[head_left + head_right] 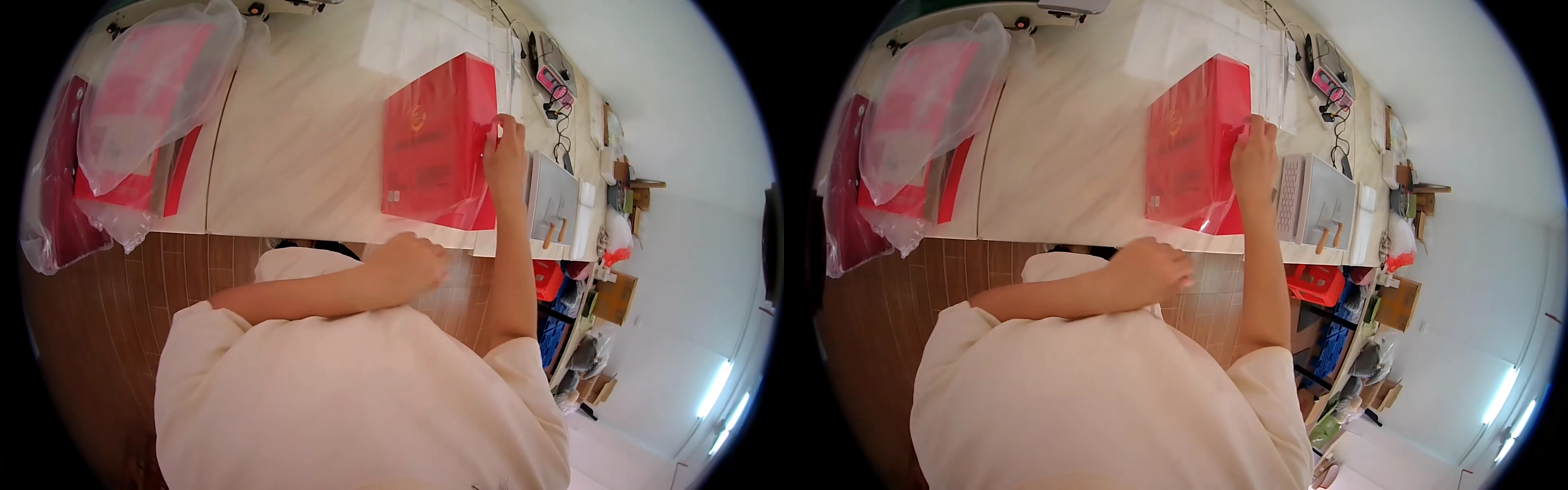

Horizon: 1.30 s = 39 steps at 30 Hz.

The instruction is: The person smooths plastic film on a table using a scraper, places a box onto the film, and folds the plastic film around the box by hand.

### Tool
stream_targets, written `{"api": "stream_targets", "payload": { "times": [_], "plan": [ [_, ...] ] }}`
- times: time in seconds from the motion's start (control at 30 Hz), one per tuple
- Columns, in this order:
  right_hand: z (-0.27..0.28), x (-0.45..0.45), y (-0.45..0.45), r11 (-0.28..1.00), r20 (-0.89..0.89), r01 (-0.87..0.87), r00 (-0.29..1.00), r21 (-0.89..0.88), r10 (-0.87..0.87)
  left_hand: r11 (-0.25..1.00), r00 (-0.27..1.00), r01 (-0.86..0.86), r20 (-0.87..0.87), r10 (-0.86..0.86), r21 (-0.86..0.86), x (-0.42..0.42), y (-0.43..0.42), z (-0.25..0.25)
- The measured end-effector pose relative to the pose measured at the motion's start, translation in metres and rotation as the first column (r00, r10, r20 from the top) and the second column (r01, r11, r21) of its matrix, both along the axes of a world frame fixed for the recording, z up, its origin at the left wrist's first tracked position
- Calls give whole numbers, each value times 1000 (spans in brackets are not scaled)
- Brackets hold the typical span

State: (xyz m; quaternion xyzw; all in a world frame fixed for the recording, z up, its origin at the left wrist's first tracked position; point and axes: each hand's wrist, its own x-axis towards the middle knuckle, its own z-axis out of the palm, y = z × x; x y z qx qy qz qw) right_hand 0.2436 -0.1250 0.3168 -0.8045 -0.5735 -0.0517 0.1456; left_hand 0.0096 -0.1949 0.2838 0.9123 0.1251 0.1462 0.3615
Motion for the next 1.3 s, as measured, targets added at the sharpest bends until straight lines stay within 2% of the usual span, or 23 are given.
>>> {"api": "stream_targets", "payload": {
  "times": [0.07, 0.17, 0.3, 0.33, 0.4, 0.43, 0.47, 0.5, 0.57, 0.63, 0.7, 0.73, 0.77, 0.8, 0.83, 0.87, 0.9, 0.93, 1.0, 1.03, 1.1, 1.17, 1.3],
  "plan": [
    [5, 4, 0, 996, 15, -9, 1000, -83, 10, 997, 988, 58, 142, -65, 50, 21, -17, -2],
    [17, 14, 3, 975, -21, -14, 1000, -220, 10, 971, 970, 214, 139, -198, -107, 51, -36, 12],
    [3, 6, -8, 961, -15, -15, 1000, -276, 11, 933, 932, 345, 156, -327, -105, 100, -67, -23],
    [-8, -2, -15, 961, -12, -15, 1000, -277, 12, 951, 942, 305, 165, -294, -46, 109, -69, -32],
    [-24, -17, -24, 971, 208, 92, 977, -222, -45, 964, 946, 267, 184, -266, 19, 116, -66, -37],
    [-26, -25, -25, 971, 280, 131, 957, -200, -71, 975, 877, 189, 466, -113, -118, 115, -65, -36],
    [-23, -30, -25, 958, 175, 189, 973, -215, -153, 950, 728, 154, 682, 76, -270, 113, -64, -36],
    [-20, -32, -25, 941, 66, 244, 970, -235, -235, 949, 726, 169, 685, 64, -267, 109, -63, -39],
    [-31, -24, -29, 966, 74, 199, 979, -168, -189, 870, 851, 430, 431, -300, -243, 92, -54, -48],
    [-34, -16, -34, 982, 84, 162, 984, -93, -154, 874, 845, 431, 440, -305, -223, 74, -36, -58],
    [-25, -13, -37, 991, -37, 44, 998, -123, -49, 949, 875, 221, 476, -91, -224, 54, -5, -64],
    [-19, -13, -41, 991, -43, 79, 996, -104, -84, 901, 907, 152, 420, 36, -406, 36, 20, -56],
    [-13, -14, -46, 988, -49, -15, 999, -156, 7, 939, 817, -40, 530, 227, -341, 25, 40, -60],
    [-9, -13, -50, 973, -63, -109, 993, -204, 98, 853, 772, -120, 492, 402, -508, 8, 61, -62],
    [-7, -10, -54, 956, -86, -193, 980, -221, 178, 801, 664, -194, 525, 532, -566, -8, 86, -62],
    [-7, -10, -61, 966, -95, -162, 985, -202, 146, 778, 582, -257, 551, 598, -573, -24, 113, -44],
    [-9, -15, -69, 945, -77, -293, 955, -142, 285, 686, 532, -416, 452, 716, -597, -38, 135, -22],
    [-8, -19, -78, 902, -49, -424, 906, -85, 421, 681, 485, -507, 478, 732, -529, -51, 162, -20],
    [5, -31, -92, 891, -92, -433, 901, -133, 424, 663, 513, -615, 421, 748, -428, -60, 201, -4],
    [9, -37, -99, 865, -129, -463, 886, -195, 445, 673, 531, -617, 416, 738, -408, -52, 213, -2],
    [8, -39, -112, 835, -187, -518, 853, -187, 487, 701, 701, -642, 132, 701, -312, -27, 240, 0],
    [2, -37, -121, 795, -242, -581, 808, -172, 538, 856, 865, -487, 39, 500, -175, 12, 261, -29],
    [-5, -36, -132, 731, -291, -667, 735, -145, 612, 991, 964, -119, -231, 132, 68, 100, 293, -102]
  ]
}}
